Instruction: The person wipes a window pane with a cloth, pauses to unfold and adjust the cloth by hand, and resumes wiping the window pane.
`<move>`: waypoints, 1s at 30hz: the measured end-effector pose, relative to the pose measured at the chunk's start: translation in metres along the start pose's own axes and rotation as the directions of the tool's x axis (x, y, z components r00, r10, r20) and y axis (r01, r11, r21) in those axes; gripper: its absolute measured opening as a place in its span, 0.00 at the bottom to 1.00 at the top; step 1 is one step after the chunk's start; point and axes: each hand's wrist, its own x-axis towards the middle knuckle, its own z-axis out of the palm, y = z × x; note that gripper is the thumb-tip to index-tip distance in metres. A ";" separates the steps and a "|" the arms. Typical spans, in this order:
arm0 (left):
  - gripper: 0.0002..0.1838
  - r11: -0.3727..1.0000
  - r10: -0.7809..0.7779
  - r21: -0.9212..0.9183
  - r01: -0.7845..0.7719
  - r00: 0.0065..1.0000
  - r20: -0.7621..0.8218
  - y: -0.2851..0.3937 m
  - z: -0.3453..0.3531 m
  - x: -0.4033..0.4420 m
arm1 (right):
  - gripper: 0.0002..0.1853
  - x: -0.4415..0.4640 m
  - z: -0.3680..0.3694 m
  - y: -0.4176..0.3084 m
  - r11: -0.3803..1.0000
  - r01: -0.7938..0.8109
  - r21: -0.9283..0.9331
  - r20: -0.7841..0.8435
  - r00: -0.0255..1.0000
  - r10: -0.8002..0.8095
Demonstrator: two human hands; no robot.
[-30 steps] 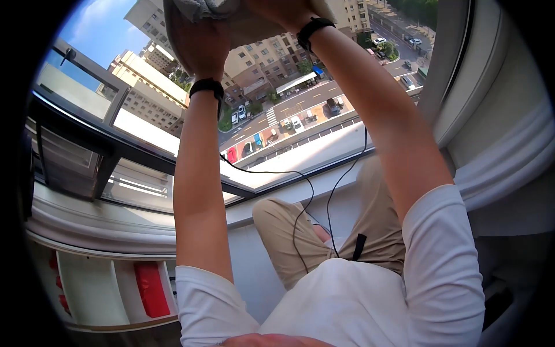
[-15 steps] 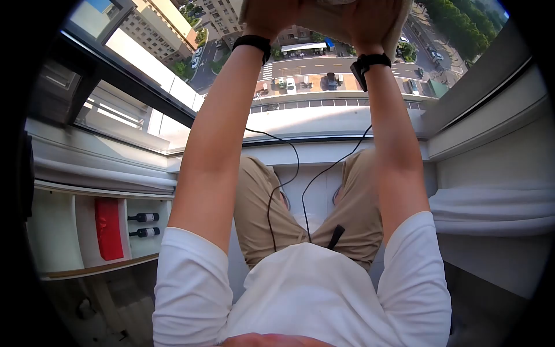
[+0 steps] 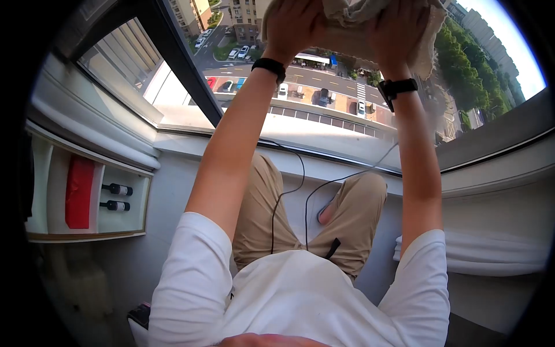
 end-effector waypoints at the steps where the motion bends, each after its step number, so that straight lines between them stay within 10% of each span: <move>1: 0.33 0.982 -0.136 0.131 0.133 0.991 0.013 -0.015 -0.018 -0.007 | 0.38 0.010 0.007 -0.022 0.970 0.044 -0.239 0.163 0.987 -0.005; 2: 0.26 0.961 -0.213 0.100 0.258 0.920 -0.328 -0.005 -0.050 0.010 | 0.36 0.033 -0.002 -0.063 0.998 0.050 -0.027 0.081 0.996 -0.048; 5: 0.33 0.873 -0.391 0.131 0.471 0.834 -0.390 -0.035 -0.030 -0.060 | 0.35 0.022 0.027 -0.115 0.963 0.204 0.177 0.161 0.959 -0.233; 7: 0.37 0.834 -0.458 0.142 0.533 0.813 -0.361 -0.033 -0.030 -0.098 | 0.34 -0.008 0.060 -0.135 0.901 0.277 0.334 0.009 0.955 -0.297; 8: 0.38 0.838 -0.454 0.155 0.523 0.826 -0.335 -0.036 -0.026 -0.122 | 0.36 -0.005 0.026 -0.144 0.934 0.344 0.091 0.210 0.910 -0.356; 12: 0.42 0.791 -0.609 0.054 0.609 0.793 -0.021 -0.010 -0.023 -0.200 | 0.40 -0.068 0.039 -0.140 0.850 0.519 0.091 0.276 0.807 -0.522; 18: 0.37 0.947 -0.322 0.100 0.306 0.906 0.274 0.069 0.005 -0.189 | 0.45 -0.193 -0.010 -0.031 0.975 0.086 0.204 0.467 0.867 -0.174; 22: 0.34 0.990 -0.127 0.028 0.141 0.761 0.636 0.127 0.048 -0.203 | 0.27 -0.278 -0.030 0.033 0.978 -0.201 0.059 0.295 0.939 0.175; 30: 0.29 0.997 -0.064 0.074 0.024 0.791 0.608 0.152 0.047 -0.251 | 0.32 -0.317 -0.029 -0.004 0.821 -0.552 0.146 0.248 0.824 0.510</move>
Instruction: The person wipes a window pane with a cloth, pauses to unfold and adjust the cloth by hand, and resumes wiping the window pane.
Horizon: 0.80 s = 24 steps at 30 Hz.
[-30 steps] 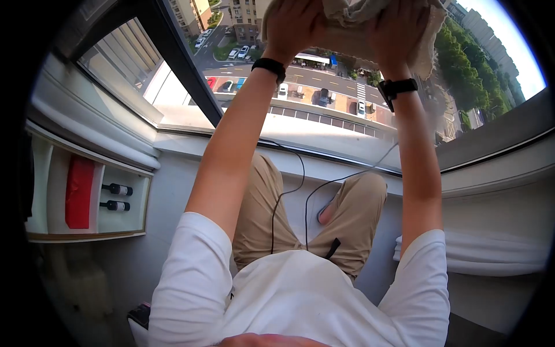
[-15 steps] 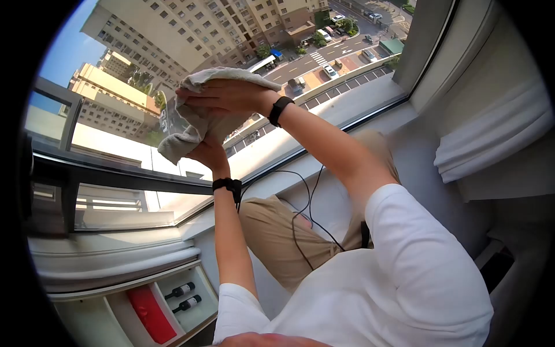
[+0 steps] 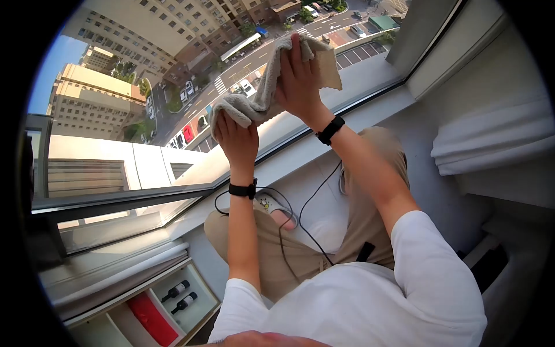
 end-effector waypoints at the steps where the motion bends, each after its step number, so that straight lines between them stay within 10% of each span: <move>1: 0.29 0.996 -0.063 -0.069 0.065 0.998 0.031 0.005 -0.007 0.009 | 0.30 0.004 0.000 -0.004 1.000 0.028 0.013 -0.043 0.999 -0.027; 5: 0.28 0.997 -0.066 -0.052 0.062 0.995 -0.077 0.001 -0.050 0.048 | 0.26 0.039 -0.014 -0.027 0.960 0.278 -0.012 0.103 0.956 -0.275; 11: 0.35 0.918 -0.384 -0.197 0.343 0.893 -0.234 -0.045 -0.071 0.055 | 0.25 0.031 0.019 -0.039 0.979 0.204 -0.007 -0.036 0.978 -0.205; 15: 0.30 0.951 -0.309 0.011 0.310 0.950 -0.054 -0.015 -0.023 0.012 | 0.27 -0.017 0.030 -0.051 0.967 0.126 -0.220 0.206 0.975 -0.080; 18: 0.32 0.907 -0.321 -0.231 0.353 0.933 0.166 0.012 0.010 -0.019 | 0.29 -0.060 0.032 -0.050 0.959 0.166 -0.231 0.367 0.927 -0.072; 24: 0.29 0.954 -0.207 -0.201 0.224 0.973 0.101 0.041 0.009 -0.033 | 0.30 -0.071 0.017 -0.034 0.972 0.199 -0.129 0.449 0.885 -0.122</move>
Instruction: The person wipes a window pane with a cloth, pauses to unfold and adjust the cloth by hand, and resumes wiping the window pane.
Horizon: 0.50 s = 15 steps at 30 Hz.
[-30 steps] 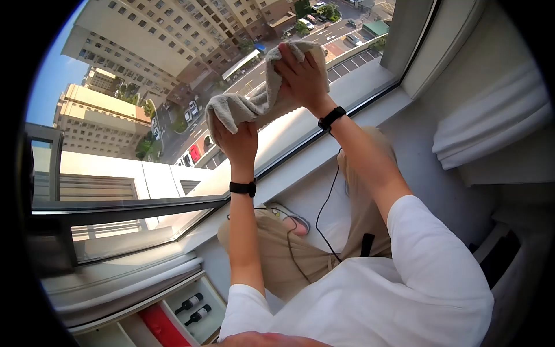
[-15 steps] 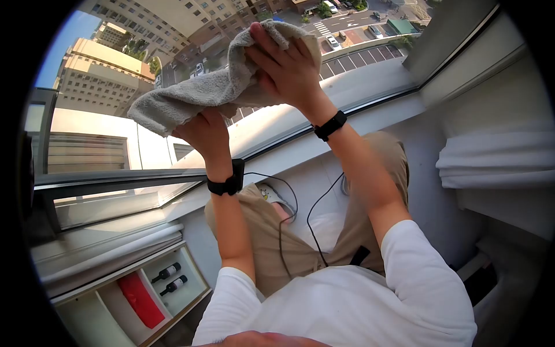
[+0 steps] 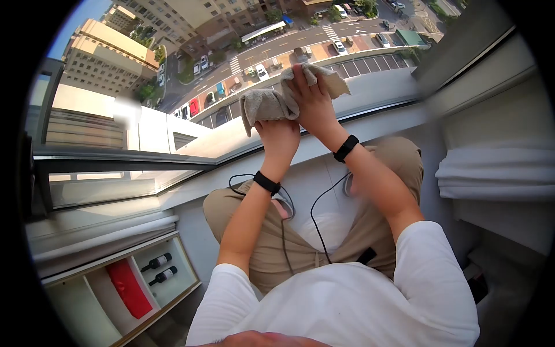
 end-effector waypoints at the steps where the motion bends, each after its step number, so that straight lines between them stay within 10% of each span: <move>1: 0.29 1.000 -0.018 -0.023 0.018 0.999 0.034 0.000 0.001 -0.001 | 0.30 0.003 -0.004 0.002 1.000 0.016 -0.012 -0.012 1.000 -0.016; 8: 0.21 0.987 -0.155 -0.036 0.154 0.988 -0.021 -0.017 -0.063 0.051 | 0.30 0.065 -0.077 0.033 0.993 -0.113 0.026 -0.282 0.952 0.116; 11: 0.17 0.985 -0.160 -0.110 0.129 0.925 -0.346 -0.027 -0.076 0.066 | 0.30 0.060 -0.071 0.050 0.996 -0.076 0.057 -0.318 0.944 0.090; 15: 0.19 0.989 -0.145 -0.007 0.145 0.988 -0.051 -0.035 -0.059 0.056 | 0.31 0.051 -0.056 0.042 0.986 -0.142 0.084 -0.270 0.950 0.159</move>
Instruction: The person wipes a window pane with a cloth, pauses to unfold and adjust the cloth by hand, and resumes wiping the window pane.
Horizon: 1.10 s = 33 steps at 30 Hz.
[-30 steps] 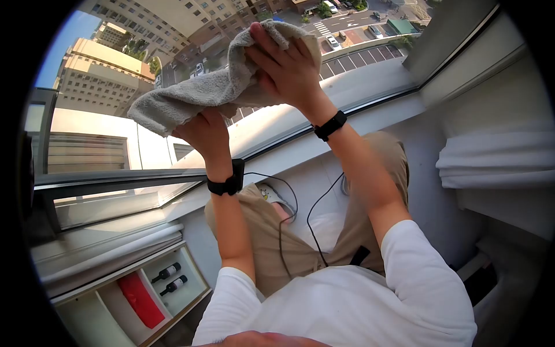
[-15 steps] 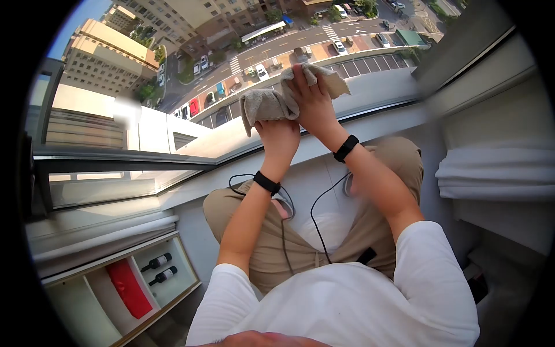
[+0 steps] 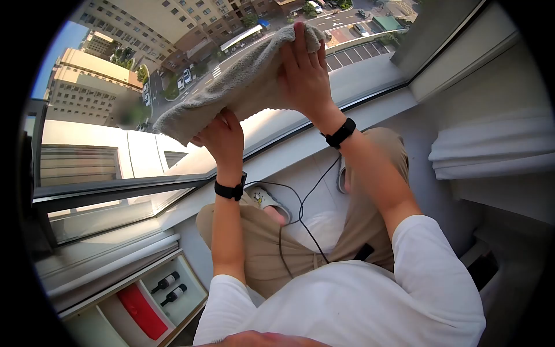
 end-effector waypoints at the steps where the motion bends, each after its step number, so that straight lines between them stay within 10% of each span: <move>1: 0.19 0.998 0.033 0.052 -0.033 0.999 -0.015 0.001 0.004 -0.003 | 0.32 -0.002 0.001 -0.006 1.000 -0.027 0.004 0.004 1.000 0.027; 12: 0.35 0.992 0.124 -0.045 -0.115 0.941 0.316 0.022 0.074 -0.081 | 0.30 -0.076 0.033 -0.039 0.995 0.052 -0.091 0.269 0.963 -0.026; 22: 0.16 0.991 0.122 0.041 -0.130 0.980 0.156 0.032 0.041 -0.045 | 0.30 -0.028 0.009 -0.018 0.990 0.135 0.052 0.114 0.984 -0.140; 27: 0.23 0.980 0.196 0.017 -0.198 0.950 -0.242 0.014 -0.017 0.011 | 0.33 0.019 -0.007 -0.018 0.987 0.046 0.153 -0.063 0.997 -0.037; 33: 0.24 0.990 0.127 -0.027 -0.141 0.948 -0.291 -0.008 -0.017 0.016 | 0.34 0.022 0.007 -0.031 0.992 0.006 0.129 -0.105 0.994 0.008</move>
